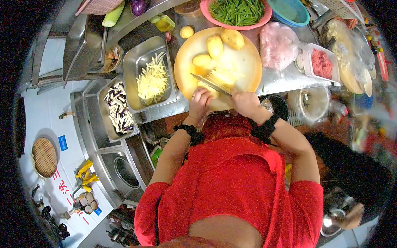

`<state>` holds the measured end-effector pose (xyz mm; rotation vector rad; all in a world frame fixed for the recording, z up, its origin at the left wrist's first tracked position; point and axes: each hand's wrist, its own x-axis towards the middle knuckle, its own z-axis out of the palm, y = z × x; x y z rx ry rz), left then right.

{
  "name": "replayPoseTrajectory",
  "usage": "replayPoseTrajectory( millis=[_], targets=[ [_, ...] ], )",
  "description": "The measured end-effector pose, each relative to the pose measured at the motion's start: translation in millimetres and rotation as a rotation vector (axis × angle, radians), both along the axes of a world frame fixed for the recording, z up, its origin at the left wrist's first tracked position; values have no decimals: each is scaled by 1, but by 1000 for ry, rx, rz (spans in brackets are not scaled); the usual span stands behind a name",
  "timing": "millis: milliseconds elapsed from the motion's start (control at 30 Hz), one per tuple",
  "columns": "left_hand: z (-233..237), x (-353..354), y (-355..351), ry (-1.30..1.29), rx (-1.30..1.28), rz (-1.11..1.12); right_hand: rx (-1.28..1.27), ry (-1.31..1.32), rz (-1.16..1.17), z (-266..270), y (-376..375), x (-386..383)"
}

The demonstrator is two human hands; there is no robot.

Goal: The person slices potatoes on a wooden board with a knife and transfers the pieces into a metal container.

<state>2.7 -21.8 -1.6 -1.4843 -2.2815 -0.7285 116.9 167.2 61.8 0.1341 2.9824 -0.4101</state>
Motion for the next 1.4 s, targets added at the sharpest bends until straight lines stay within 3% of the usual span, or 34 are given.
replayPoseTrajectory(
  millis=[167,400,467,667,767,867,967,1067,1167,1400],
  targets=[
    [5,4,1,-101,58,10,-8,-1,-33,-23,-10,0],
    [2,3,-1,-26,-36,13,-41,-107,-16,8,-2,0],
    [2,7,-1,-199,14,82,-93,68,-7,-8,-5,4],
    [-21,2,-5,-108,39,26,-35,-96,16,1,0,-5],
    [0,2,-7,42,-85,-34,-79,-47,-23,8,-2,2],
    [-19,5,-6,-139,12,41,-80,22,-4,-20,-9,1],
    [-15,2,-6,-142,33,34,-6,-54,-13,-12,-8,-6],
    [-12,1,-8,-52,-80,50,-46,-14,3,-2,-2,-2],
    [2,6,-7,-126,-87,90,-108,31,3,-9,-5,3],
    [-19,1,-7,-89,-48,71,0,-76,26,-13,-1,-2]
  ],
)
